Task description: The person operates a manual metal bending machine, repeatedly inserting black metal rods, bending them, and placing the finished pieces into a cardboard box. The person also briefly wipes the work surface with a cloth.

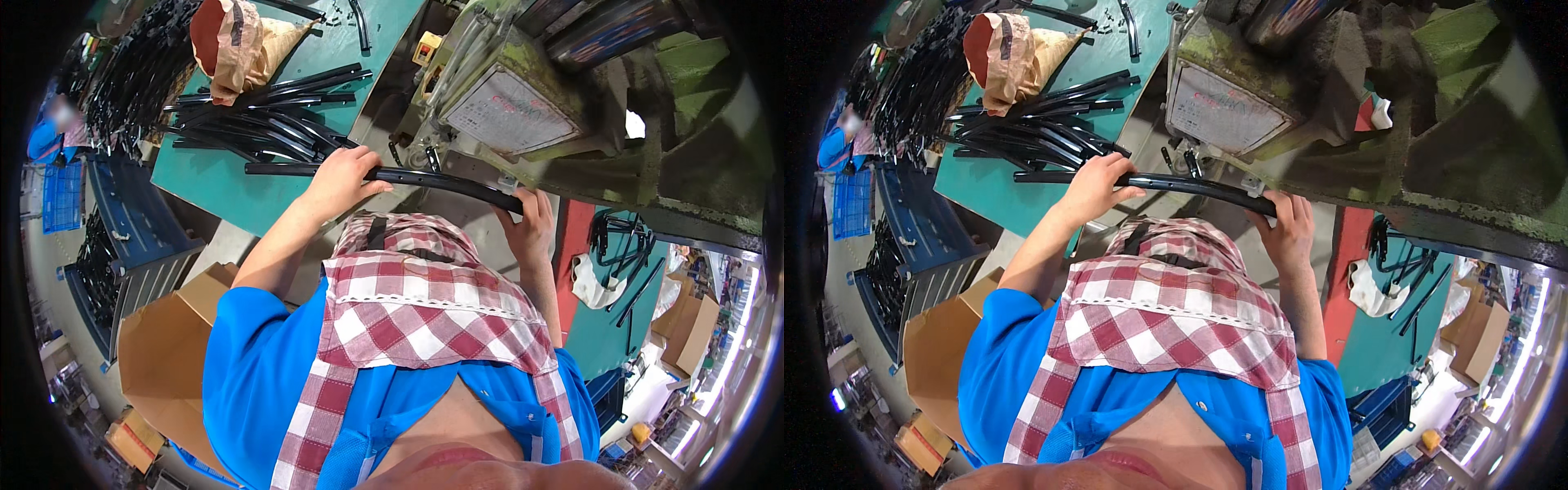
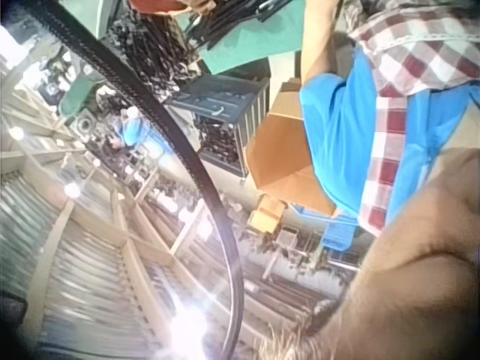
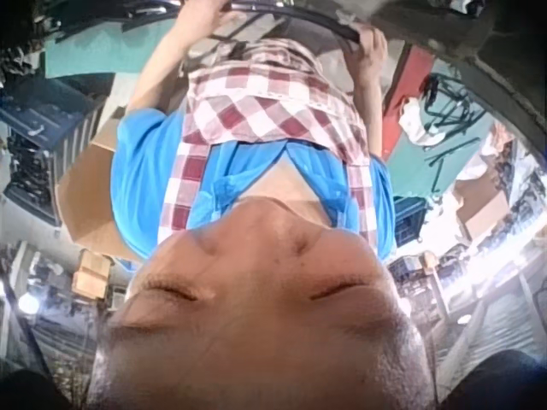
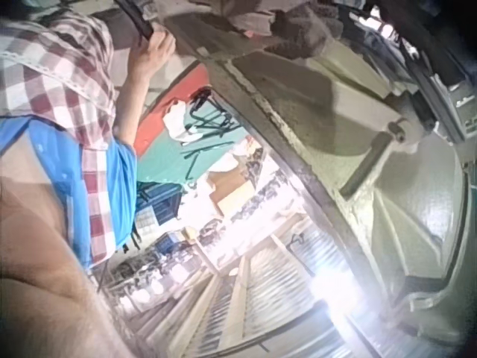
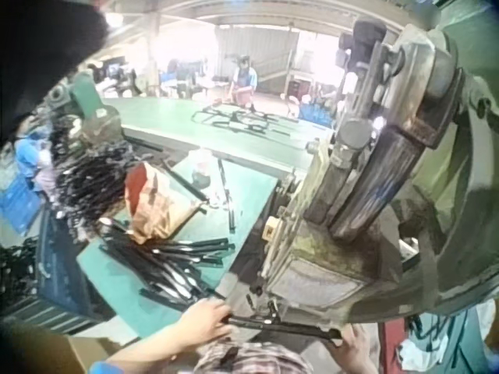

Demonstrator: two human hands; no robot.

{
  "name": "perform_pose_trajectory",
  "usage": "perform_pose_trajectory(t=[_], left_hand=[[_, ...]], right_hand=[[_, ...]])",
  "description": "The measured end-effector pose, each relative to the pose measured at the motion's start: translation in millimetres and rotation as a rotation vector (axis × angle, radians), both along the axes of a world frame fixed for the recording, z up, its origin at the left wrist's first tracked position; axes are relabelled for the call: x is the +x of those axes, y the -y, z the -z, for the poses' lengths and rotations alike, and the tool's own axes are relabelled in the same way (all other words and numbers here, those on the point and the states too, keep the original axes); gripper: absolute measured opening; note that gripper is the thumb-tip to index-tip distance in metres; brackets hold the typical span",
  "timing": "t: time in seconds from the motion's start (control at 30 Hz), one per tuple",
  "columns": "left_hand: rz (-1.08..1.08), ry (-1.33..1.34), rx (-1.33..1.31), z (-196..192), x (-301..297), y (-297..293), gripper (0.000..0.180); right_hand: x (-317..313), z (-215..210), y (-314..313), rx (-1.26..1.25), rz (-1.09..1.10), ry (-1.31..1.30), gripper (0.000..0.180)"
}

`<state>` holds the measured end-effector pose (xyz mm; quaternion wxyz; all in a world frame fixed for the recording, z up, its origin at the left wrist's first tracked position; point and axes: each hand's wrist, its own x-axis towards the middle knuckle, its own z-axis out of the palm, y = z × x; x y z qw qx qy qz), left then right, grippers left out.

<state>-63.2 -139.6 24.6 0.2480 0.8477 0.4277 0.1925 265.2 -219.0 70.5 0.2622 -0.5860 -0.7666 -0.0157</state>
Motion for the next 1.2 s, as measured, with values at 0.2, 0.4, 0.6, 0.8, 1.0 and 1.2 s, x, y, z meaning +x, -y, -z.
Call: perform_pose_trajectory(t=[0.2, 0.4, 0.6, 0.8, 1.0, 1.2], left_hand=[[0.136, 0.142, -0.281, 16, -6, -12, 0.033], [0.209, 0.379, -0.811, 30, -15, -8, 0.027], [0.125, 0.3, -0.72, 3, -12, -11, 0.027], [0.025, 0.057, -0.538, 8, 9, -17, 0.043], [0.184, 0.159, -0.659, 16, 26, -32, 0.042], [0.21, 0.309, -0.866, 15, 28, -56, 0.032]], right_hand=[[-4, 2, 6, 0.033, 0.061, -0.04, 0.042], [-2, -21, 5, 0.091, 0.022, 0.063, 0.047], [0, -16, 7, 0.097, 0.055, 0.054, 0.046], [-10, -1, 5, 0.119, 0.078, 0.046, 0.042], [-6, 1, 1, 0.181, 0.072, 0.032, 0.042], [6, 8, -7, 0.041, 0.128, 0.033, 0.044]])
